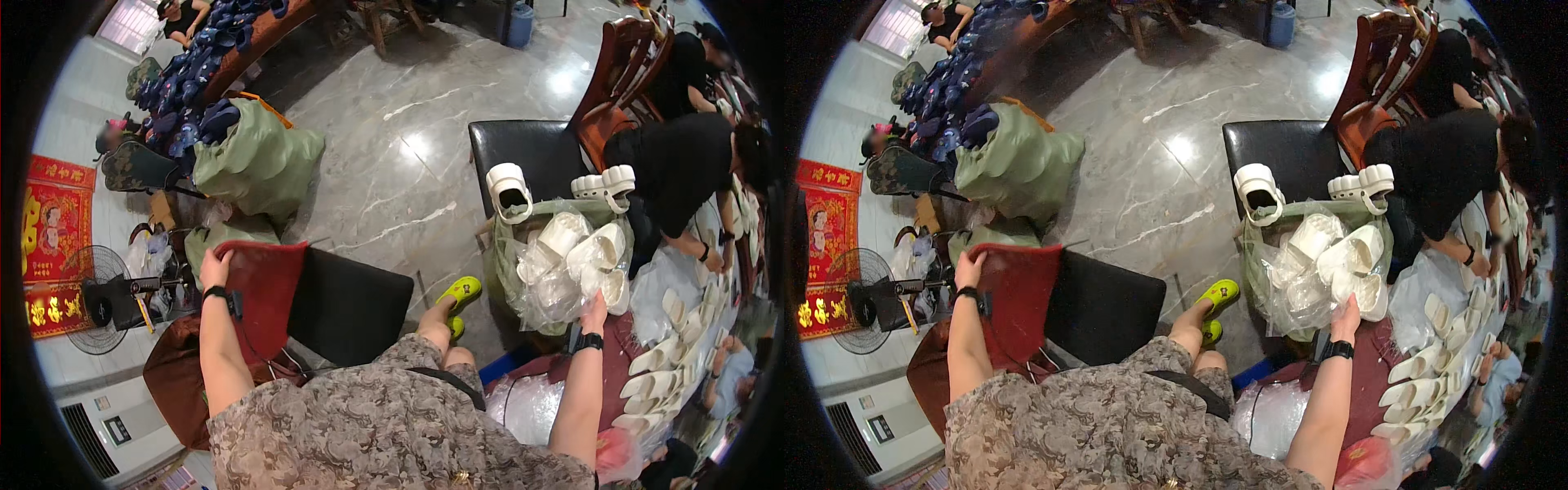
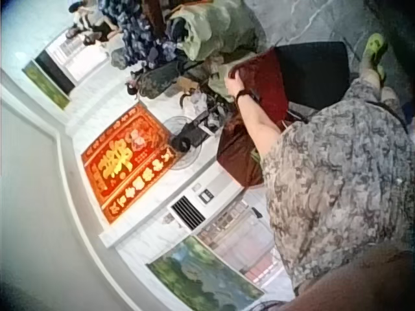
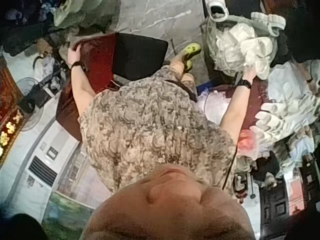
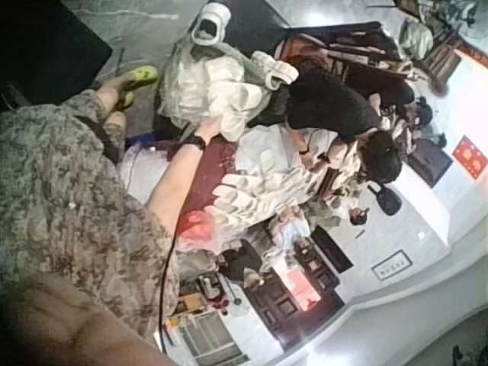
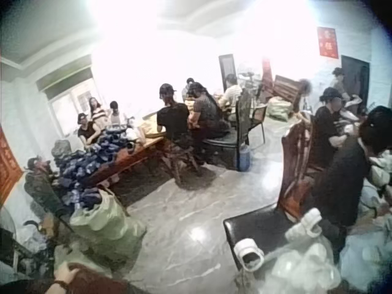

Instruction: Package shoes into plastic bags and sort them into larger sacks.

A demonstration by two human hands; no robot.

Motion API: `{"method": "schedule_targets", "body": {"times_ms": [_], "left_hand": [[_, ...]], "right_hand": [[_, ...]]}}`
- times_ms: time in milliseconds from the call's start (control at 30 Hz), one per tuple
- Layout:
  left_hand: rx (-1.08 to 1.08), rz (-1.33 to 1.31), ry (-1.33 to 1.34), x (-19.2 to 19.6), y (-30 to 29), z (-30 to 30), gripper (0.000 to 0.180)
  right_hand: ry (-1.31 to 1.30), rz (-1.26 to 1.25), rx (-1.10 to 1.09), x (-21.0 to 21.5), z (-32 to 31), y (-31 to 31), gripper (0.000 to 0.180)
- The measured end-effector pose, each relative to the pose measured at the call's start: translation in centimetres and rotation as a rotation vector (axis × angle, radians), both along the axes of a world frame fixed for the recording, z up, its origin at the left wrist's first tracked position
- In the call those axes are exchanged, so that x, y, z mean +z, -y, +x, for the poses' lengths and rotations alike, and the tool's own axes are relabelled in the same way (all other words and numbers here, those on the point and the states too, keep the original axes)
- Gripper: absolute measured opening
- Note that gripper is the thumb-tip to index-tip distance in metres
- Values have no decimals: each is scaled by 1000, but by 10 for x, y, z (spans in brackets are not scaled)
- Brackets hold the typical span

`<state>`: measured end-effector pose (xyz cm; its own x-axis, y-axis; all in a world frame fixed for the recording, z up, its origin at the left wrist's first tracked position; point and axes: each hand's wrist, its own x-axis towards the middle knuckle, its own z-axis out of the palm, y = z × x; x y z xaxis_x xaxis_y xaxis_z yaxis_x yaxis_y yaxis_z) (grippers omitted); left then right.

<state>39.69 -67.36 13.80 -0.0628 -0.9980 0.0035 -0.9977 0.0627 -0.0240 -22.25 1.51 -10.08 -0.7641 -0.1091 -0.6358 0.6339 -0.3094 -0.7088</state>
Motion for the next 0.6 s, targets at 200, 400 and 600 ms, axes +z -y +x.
{"method": "schedule_targets", "body": {"times_ms": [200,400,600], "left_hand": [[148,50,-94,-14,-33,183,54],[513,198,-303,-49,-103,280,54],[675,140,97,-58,-162,321,87]], "right_hand": [[23,29,22,2,7,10,43],[-47,141,42,6,7,-3,33],[-273,497,338,1,7,-12,37]]}}
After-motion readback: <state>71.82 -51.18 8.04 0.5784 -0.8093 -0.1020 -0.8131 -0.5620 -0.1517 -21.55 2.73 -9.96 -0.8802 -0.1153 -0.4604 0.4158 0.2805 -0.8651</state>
